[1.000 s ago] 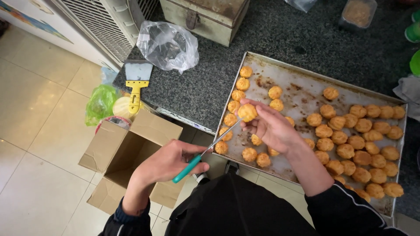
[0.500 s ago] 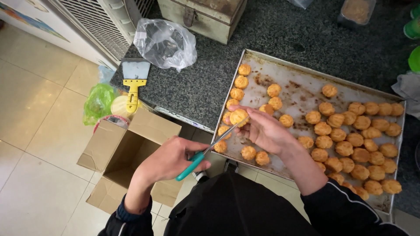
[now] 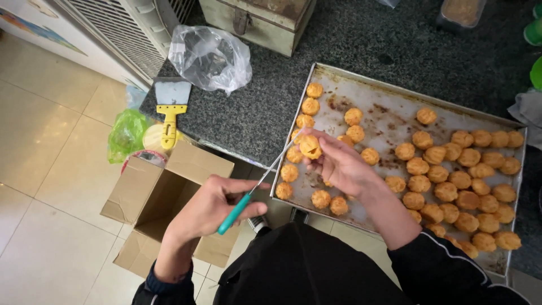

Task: The person uses a bench scraper to separate and gather small round pastries on a baking tray, then switches to scissors to cut each pastry individually. The cut pastries remain on the tray as the person continues the process.

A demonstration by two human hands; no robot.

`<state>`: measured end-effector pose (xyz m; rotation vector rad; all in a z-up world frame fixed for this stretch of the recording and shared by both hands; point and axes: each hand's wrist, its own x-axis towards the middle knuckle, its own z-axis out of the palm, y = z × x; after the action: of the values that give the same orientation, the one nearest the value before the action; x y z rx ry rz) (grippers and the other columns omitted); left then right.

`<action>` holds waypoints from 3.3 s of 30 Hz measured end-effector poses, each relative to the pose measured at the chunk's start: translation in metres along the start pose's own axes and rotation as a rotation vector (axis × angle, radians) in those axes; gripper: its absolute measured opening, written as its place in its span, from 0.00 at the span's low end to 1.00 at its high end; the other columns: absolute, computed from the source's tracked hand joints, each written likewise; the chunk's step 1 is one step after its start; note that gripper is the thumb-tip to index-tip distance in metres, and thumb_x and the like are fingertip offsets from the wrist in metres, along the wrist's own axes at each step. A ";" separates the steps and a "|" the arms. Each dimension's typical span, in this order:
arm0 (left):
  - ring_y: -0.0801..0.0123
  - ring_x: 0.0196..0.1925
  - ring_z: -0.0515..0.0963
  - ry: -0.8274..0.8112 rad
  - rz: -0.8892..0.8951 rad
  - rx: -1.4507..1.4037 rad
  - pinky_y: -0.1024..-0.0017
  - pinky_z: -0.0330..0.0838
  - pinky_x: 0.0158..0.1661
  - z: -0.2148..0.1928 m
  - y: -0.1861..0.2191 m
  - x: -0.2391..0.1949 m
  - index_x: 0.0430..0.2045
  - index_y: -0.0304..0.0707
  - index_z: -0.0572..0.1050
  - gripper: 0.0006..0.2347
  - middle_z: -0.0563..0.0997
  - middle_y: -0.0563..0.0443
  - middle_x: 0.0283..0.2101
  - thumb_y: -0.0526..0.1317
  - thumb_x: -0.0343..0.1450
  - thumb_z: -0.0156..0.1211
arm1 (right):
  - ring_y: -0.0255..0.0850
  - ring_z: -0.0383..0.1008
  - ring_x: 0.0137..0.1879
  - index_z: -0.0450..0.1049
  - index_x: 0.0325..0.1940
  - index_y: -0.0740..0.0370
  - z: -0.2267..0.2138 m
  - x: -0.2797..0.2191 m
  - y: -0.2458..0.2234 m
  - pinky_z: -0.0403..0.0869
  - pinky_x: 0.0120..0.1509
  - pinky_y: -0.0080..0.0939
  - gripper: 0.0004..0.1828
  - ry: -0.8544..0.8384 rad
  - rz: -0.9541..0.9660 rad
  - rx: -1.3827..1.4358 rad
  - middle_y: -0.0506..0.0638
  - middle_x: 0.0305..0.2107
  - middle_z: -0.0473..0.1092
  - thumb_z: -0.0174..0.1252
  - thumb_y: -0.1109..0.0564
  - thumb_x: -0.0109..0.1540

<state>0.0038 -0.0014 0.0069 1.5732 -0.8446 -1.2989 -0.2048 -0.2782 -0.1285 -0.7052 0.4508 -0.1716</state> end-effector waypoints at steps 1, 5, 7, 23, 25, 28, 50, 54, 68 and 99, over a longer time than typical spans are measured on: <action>0.71 0.14 0.82 0.000 0.002 0.001 0.79 0.74 0.17 -0.001 0.000 0.000 0.56 0.32 0.89 0.21 0.83 0.42 0.11 0.33 0.67 0.83 | 0.53 0.87 0.52 0.68 0.83 0.58 0.007 0.000 -0.007 0.88 0.58 0.51 0.28 -0.001 -0.003 -0.001 0.64 0.57 0.80 0.52 0.53 0.77; 0.77 0.16 0.75 0.031 -0.030 0.062 0.79 0.70 0.19 -0.005 0.005 -0.006 0.56 0.35 0.90 0.21 0.85 0.50 0.16 0.40 0.68 0.82 | 0.51 0.84 0.55 0.74 0.76 0.61 0.052 0.012 -0.061 0.87 0.60 0.50 0.25 0.214 -0.024 -0.103 0.59 0.57 0.78 0.54 0.66 0.74; 0.83 0.18 0.67 0.033 -0.033 0.133 0.78 0.66 0.21 -0.004 0.002 -0.011 0.57 0.38 0.91 0.22 0.87 0.56 0.22 0.47 0.69 0.79 | 0.49 0.81 0.58 0.77 0.72 0.64 0.035 0.040 -0.079 0.87 0.60 0.48 0.25 0.383 -0.001 -0.172 0.58 0.60 0.75 0.52 0.75 0.72; 0.77 0.19 0.62 0.214 -0.248 -0.016 0.75 0.61 0.22 -0.010 -0.020 -0.015 0.56 0.35 0.94 0.20 0.69 0.57 0.20 0.43 0.70 0.82 | 0.41 0.85 0.55 0.82 0.60 0.48 -0.145 0.248 -0.057 0.78 0.62 0.43 0.28 0.911 -0.294 -1.244 0.44 0.50 0.84 0.78 0.45 0.57; 0.77 0.18 0.64 0.214 -0.294 -0.020 0.75 0.65 0.22 -0.010 -0.020 -0.014 0.56 0.37 0.95 0.20 0.71 0.56 0.18 0.44 0.69 0.82 | 0.39 0.86 0.55 0.81 0.62 0.47 -0.149 0.239 -0.060 0.78 0.63 0.42 0.28 0.906 -0.261 -1.210 0.42 0.48 0.85 0.75 0.44 0.58; 0.78 0.20 0.62 0.222 -0.250 -0.020 0.75 0.67 0.23 -0.011 -0.021 -0.009 0.55 0.33 0.94 0.20 0.67 0.57 0.19 0.43 0.69 0.82 | 0.47 0.85 0.56 0.82 0.63 0.48 -0.178 0.226 -0.066 0.76 0.65 0.49 0.28 0.963 -0.425 -1.361 0.46 0.49 0.84 0.74 0.41 0.60; 0.82 0.23 0.66 0.139 -0.057 0.156 0.75 0.68 0.27 0.069 -0.042 -0.012 0.56 0.39 0.91 0.21 0.77 0.61 0.21 0.49 0.71 0.78 | 0.47 0.69 0.65 0.78 0.72 0.47 -0.064 -0.080 0.055 0.68 0.64 0.52 0.26 -0.226 -0.566 -2.145 0.44 0.62 0.79 0.61 0.40 0.71; 0.69 0.18 0.85 0.151 -0.142 0.003 0.74 0.80 0.27 0.072 -0.053 -0.017 0.56 0.36 0.90 0.21 0.84 0.44 0.14 0.42 0.68 0.83 | 0.50 0.68 0.71 0.80 0.67 0.44 -0.038 -0.089 0.053 0.67 0.64 0.52 0.25 -0.247 -0.414 -2.278 0.45 0.63 0.78 0.68 0.46 0.65; 0.68 0.19 0.85 0.073 -0.121 -0.046 0.77 0.77 0.23 0.057 -0.071 -0.044 0.57 0.31 0.89 0.21 0.84 0.40 0.16 0.36 0.69 0.81 | 0.44 0.82 0.55 0.72 0.78 0.61 0.013 -0.093 0.004 0.84 0.55 0.40 0.33 0.311 -0.332 -0.400 0.52 0.60 0.71 0.64 0.67 0.67; 0.70 0.20 0.85 -0.204 -0.026 0.055 0.77 0.79 0.25 0.042 -0.040 -0.040 0.59 0.36 0.88 0.21 0.85 0.43 0.17 0.37 0.69 0.80 | 0.50 0.88 0.55 0.65 0.85 0.58 -0.017 -0.076 0.032 0.88 0.59 0.43 0.33 -0.027 -0.071 -0.007 0.61 0.60 0.80 0.48 0.39 0.79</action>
<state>-0.0478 0.0406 -0.0173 1.5157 -0.9965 -1.4847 -0.2804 -0.2412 -0.1355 -0.7306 0.4005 -0.2270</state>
